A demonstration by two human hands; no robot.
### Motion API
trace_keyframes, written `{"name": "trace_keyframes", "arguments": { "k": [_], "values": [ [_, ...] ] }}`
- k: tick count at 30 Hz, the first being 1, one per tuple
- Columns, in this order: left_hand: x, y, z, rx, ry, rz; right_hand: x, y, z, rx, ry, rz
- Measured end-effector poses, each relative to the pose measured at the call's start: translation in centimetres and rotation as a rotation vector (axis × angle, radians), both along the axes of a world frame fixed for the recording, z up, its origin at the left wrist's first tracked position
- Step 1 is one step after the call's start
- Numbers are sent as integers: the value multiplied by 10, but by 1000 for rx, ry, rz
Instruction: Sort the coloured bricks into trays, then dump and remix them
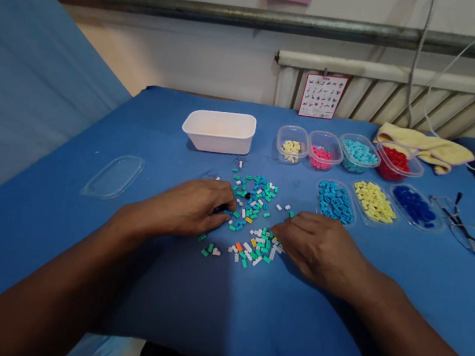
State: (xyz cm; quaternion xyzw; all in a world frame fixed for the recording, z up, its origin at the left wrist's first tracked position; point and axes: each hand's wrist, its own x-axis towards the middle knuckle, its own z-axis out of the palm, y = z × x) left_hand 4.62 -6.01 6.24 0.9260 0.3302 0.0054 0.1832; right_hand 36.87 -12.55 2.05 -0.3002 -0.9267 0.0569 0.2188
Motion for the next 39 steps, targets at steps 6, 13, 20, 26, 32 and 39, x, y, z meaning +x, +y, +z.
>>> {"name": "trace_keyframes", "arguments": {
  "k": [6, 13, 20, 26, 32, 39],
  "values": [
    [1, -2, -1, 23, 26, 5, -3, 0, 2, -44, 34, -2],
    [-1, -4, -1, 2, 51, 32, -5, -1, 0, -11, 27, 8],
    [14, -9, 7, -81, -230, 175, -16, -3, 4, 19, 108, -27],
    [55, -39, -3, -690, -793, 424, -34, -11, 9, -22, 382, -147],
    [65, -37, -22, -901, -964, 487, -41, -10, 6, -50, 465, -214],
    [55, -35, -21, -627, -817, 482, 4, 18, 3, -92, 516, -562]
  ]
}}
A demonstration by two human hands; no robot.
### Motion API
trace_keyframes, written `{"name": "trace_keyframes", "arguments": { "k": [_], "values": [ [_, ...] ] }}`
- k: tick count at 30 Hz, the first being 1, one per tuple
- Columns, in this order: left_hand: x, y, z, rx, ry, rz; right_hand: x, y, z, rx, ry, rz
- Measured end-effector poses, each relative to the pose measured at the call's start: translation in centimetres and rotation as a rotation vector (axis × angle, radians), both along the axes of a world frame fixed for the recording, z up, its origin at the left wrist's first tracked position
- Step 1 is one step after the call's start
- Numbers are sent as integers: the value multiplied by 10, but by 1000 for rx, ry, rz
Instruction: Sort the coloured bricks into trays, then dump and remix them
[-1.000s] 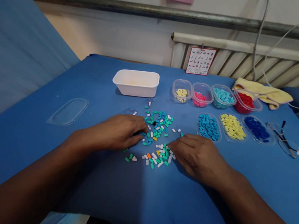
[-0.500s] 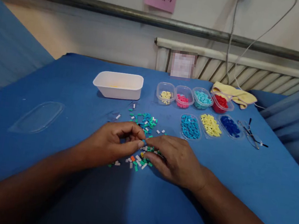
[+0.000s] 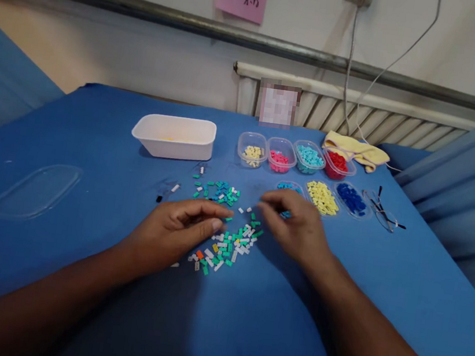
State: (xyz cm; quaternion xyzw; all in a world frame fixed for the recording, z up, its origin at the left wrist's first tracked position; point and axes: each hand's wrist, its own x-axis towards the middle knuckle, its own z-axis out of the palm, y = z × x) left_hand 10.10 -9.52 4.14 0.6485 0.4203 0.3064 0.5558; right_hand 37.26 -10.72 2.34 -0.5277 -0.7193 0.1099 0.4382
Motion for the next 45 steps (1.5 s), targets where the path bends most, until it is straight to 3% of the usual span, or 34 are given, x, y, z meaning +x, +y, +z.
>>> {"name": "trace_keyframes", "arguments": {
  "k": [2, 5, 8, 15, 24, 29, 32, 35, 38, 40, 45],
  "values": [
    [-5, 4, 5, 100, 40, 61, 30, 15, -4, -43, 28, -210],
    [-11, 13, 9, 170, 44, 158, 66, 34, -13, -107, -82, -350],
    [-13, 19, 9, 164, 54, 199, 77, 45, -20, -130, -244, -348],
    [-9, 18, 6, 183, 68, 184, 69, 60, -22, -196, -455, -404],
    [-18, 23, 13, 241, 85, 209, 79, 56, -21, -129, -338, -395],
    [-31, 31, 20, 465, 237, 296, 77, 50, -26, -158, -332, -348],
    [-40, 36, 21, 511, 328, 183, 75, 46, -24, -117, -367, -380],
    [-47, 36, 21, 491, 466, -78, 72, 38, -19, -50, -406, -344],
    [-49, 33, 21, 513, 537, -321, 61, 28, -13, 62, -433, -212],
    [-48, 30, 20, 532, 556, -416, 48, 21, -9, 142, -436, -100],
    [-40, 21, 18, 560, 749, -484, 12, -1, 1, 188, -403, 221]
  ]
}}
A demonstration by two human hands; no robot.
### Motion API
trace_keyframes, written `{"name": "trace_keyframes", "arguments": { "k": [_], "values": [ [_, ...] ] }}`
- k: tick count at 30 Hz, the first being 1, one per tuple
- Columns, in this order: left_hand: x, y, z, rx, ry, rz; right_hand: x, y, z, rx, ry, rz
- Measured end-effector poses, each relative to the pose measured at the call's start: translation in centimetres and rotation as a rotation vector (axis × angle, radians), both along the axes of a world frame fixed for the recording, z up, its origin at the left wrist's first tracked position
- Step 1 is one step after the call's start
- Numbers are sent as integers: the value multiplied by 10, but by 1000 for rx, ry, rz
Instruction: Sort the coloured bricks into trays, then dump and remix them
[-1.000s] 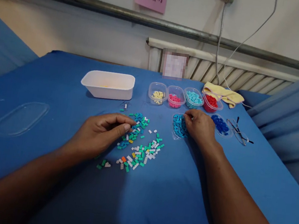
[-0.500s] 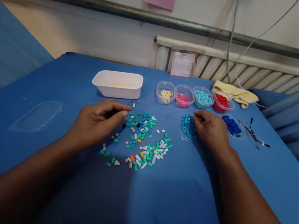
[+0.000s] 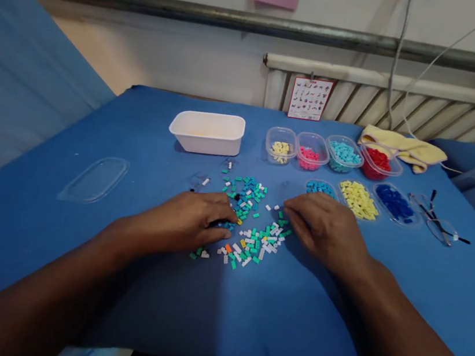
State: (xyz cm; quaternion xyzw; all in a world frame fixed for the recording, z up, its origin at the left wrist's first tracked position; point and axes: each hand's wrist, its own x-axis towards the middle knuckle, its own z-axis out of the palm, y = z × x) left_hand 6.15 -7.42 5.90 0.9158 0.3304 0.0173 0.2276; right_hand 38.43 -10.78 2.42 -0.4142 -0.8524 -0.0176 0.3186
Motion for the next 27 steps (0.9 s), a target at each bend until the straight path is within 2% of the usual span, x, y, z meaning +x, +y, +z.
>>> {"name": "trace_keyframes", "arguments": {
  "k": [3, 7, 13, 20, 22, 24, 27],
  "values": [
    [6, -5, 1, 67, 112, 16, -14, -9, 2, -40, -12, 143],
    [9, -9, 3, 131, 206, 7, -22, -14, 0, -45, -38, 231],
    [11, -12, 0, 197, 186, -10, -27, -16, -3, -71, -48, 251],
    [19, -14, -4, 155, 213, 39, -31, -17, -5, -80, -64, 284],
    [20, -13, -2, 109, 139, 59, -34, -18, -5, -72, -61, 307],
    [21, -15, 2, 5, -22, 87, -38, -20, -2, -58, -33, 309],
    [26, -20, 6, -275, -338, 204, -46, -25, 2, -15, 56, 281]
  ]
}}
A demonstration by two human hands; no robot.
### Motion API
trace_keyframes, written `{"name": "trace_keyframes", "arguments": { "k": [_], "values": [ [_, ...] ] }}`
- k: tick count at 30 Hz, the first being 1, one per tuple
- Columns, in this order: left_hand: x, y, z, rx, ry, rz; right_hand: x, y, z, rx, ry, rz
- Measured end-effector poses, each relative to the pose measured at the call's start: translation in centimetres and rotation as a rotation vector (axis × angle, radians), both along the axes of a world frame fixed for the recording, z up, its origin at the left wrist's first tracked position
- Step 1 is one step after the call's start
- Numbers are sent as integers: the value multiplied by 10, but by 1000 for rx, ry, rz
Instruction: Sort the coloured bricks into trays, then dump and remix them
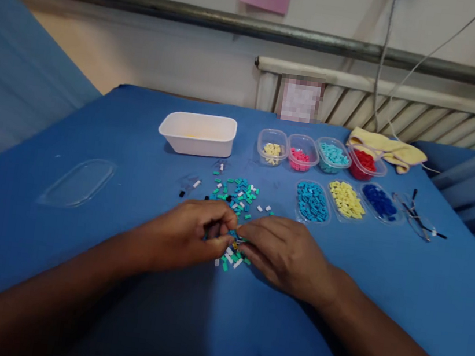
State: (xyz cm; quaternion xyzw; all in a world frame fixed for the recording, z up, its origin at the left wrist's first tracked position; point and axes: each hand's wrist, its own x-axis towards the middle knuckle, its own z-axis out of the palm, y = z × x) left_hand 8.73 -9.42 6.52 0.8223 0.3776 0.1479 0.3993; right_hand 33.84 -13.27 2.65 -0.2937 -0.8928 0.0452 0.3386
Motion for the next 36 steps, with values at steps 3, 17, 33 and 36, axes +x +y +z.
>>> {"name": "trace_keyframes", "arguments": {
  "k": [3, 17, 33, 36],
  "values": [
    [6, -4, -2, -279, -214, 119, -6, -3, 2, -6, 89, -33],
    [12, 0, -12, -444, -350, 219, -13, 1, -5, -366, 350, -41],
    [13, 1, -22, -189, -346, 281, 23, 20, 1, -309, 356, -340],
    [9, 5, -18, -40, -311, 322, 62, 43, -6, -293, 324, -718]
  ]
}}
